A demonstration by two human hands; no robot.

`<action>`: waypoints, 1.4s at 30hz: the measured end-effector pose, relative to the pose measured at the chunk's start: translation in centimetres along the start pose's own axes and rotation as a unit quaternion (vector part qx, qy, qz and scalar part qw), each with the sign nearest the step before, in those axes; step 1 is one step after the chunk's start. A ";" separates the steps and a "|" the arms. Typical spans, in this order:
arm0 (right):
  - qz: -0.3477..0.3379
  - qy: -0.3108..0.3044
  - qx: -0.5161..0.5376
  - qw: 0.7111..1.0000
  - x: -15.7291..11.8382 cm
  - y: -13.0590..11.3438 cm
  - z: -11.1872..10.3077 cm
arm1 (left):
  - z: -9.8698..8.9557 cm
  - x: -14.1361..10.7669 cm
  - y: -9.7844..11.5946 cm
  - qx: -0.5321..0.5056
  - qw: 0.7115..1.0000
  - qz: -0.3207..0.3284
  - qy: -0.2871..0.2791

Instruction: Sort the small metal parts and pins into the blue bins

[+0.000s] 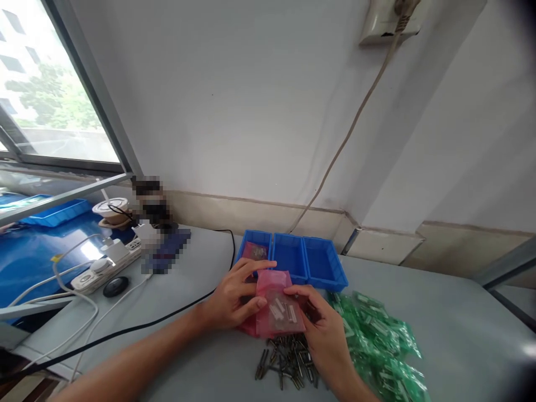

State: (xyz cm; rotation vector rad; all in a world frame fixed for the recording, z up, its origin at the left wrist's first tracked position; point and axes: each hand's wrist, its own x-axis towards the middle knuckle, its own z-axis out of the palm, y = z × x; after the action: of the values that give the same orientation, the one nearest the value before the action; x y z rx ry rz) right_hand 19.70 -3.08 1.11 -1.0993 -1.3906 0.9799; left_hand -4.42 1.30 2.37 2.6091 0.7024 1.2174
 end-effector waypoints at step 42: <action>-0.077 -0.060 -0.039 0.994 0.7 -1.2 -1.0 | 1.7 -0.2 -0.7 0.019 0.995 -0.058 0.083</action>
State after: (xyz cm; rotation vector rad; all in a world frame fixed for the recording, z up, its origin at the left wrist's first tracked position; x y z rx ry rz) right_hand 20.59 -2.69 2.55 -0.9853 -1.5985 0.8983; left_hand -3.48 1.90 0.90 2.4758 0.9023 1.4098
